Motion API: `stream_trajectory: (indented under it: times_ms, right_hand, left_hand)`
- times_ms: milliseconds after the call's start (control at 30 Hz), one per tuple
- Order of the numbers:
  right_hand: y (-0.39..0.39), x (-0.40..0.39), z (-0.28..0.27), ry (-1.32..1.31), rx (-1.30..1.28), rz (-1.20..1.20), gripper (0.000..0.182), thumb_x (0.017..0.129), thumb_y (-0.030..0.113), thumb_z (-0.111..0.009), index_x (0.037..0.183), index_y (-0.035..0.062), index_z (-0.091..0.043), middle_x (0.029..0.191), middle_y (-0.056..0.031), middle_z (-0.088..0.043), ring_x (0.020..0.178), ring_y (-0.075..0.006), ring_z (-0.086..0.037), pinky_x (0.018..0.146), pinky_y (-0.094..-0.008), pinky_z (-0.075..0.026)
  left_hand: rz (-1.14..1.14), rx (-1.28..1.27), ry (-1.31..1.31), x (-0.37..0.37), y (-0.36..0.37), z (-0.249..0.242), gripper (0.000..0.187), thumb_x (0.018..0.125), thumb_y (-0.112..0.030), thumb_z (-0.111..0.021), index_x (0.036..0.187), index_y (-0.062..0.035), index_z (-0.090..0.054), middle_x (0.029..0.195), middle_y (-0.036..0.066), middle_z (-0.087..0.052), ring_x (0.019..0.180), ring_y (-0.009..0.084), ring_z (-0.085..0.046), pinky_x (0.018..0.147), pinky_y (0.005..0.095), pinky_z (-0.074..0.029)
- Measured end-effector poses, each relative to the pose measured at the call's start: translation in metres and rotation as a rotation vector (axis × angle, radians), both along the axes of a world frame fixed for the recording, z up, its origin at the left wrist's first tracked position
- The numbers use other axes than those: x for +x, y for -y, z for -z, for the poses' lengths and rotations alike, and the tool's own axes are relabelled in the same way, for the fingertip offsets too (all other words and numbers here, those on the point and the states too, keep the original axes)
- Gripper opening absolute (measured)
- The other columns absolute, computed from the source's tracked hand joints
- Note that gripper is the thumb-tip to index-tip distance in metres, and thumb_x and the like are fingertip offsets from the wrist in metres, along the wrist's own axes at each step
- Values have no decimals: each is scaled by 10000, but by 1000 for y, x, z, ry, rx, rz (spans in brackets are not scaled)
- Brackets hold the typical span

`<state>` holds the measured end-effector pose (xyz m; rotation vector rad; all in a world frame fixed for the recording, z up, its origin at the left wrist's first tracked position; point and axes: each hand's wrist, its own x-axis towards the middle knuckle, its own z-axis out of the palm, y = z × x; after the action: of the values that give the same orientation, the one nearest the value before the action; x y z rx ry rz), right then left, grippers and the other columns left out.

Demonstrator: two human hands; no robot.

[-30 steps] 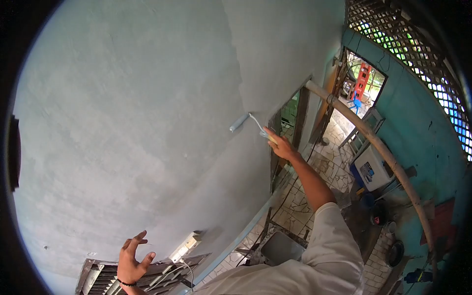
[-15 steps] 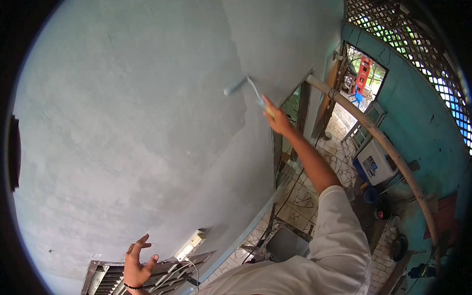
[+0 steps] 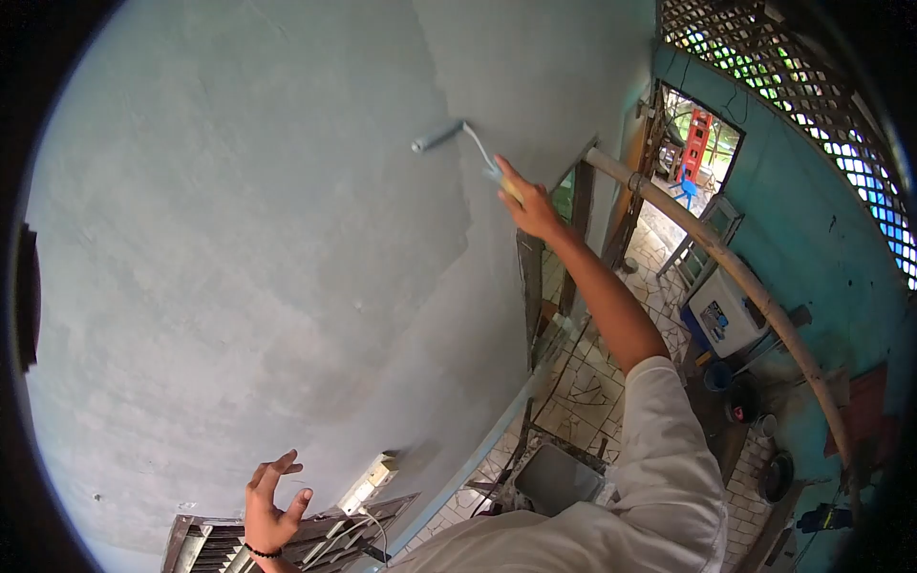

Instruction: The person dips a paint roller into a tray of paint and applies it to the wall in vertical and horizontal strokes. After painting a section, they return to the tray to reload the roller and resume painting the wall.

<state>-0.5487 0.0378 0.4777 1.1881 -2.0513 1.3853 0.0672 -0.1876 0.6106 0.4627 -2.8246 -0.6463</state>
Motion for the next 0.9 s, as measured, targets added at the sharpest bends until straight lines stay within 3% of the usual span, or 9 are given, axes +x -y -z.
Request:
stream_trajectory:
  times_ms: [133,233,367,400,500,700,733,833,900]
  right_hand:
    - [3,0,33,31,-27,-32,715,1038,118,-637,1667,258,-328,862,-193,-658,736,-366,-660,815,-436,-573]
    - [-10,5,125,148,141,18,713,1043,110,-637,1672,218,-319,1250,-273,-710,1120,-391,-732,978,-447,-555]
    - [-29,35,160,236,247,-32,717,1045,123,-641,1675,239,-317,1270,-278,-703,1127,-435,-719,965,-462,-555]
    - [-29,36,156,126,187,-23,725,1040,107,-636,1674,262,-319,1075,-256,-737,908,-399,-751,832,-403,-566]
    - [-38,13,121,229,362,21,743,1017,81,-622,1663,303,-330,899,-244,-700,741,-448,-689,712,-448,-562]
    - [2,3,-14,-42,22,9,748,997,61,-637,1661,234,-338,805,-211,-653,639,-354,-636,657,-374,-522]
    - [6,0,-14,-102,-47,-22,734,1005,77,-641,1658,230,-343,782,-197,-644,607,-318,-617,644,-355,-510]
    - [10,2,24,-102,-34,1,798,962,32,-648,1668,196,-314,898,-255,-687,726,-441,-686,686,-425,-553]
    - [5,5,85,-47,22,15,801,968,40,-649,1669,224,-310,899,-254,-688,732,-443,-690,673,-440,-548]
  left_hand:
    - [-19,-5,-59,3,0,1,580,774,-106,-796,1322,26,-658,1060,209,-767,1049,368,-729,951,460,-533]
    - [-57,-13,-49,6,2,5,580,771,-105,-793,1320,26,-658,1047,206,-769,1048,368,-729,951,456,-532]
    - [-34,-14,-44,-3,0,5,583,767,-105,-791,1320,24,-657,1039,202,-770,1047,367,-727,951,453,-530]
    - [-28,-7,-54,-6,0,6,581,772,-116,-798,1321,16,-661,1040,190,-772,1031,365,-709,941,452,-527]
    - [-5,21,-71,-14,2,12,577,780,-137,-812,1323,0,-670,1042,165,-776,997,361,-672,921,452,-520]
    - [57,13,-67,-30,1,19,587,773,-127,-799,1322,27,-659,1046,209,-768,1020,371,-723,923,455,-531]
    - [52,18,-69,-29,1,21,588,776,-129,-800,1324,27,-658,1045,209,-768,1020,371,-724,924,455,-531]
    - [28,21,-66,-20,2,24,589,789,-142,-804,1332,28,-652,1043,211,-765,1024,367,-725,930,459,-530]
    - [3,8,-56,-14,2,25,587,793,-141,-802,1334,28,-650,1040,211,-764,1025,363,-727,932,459,-530]
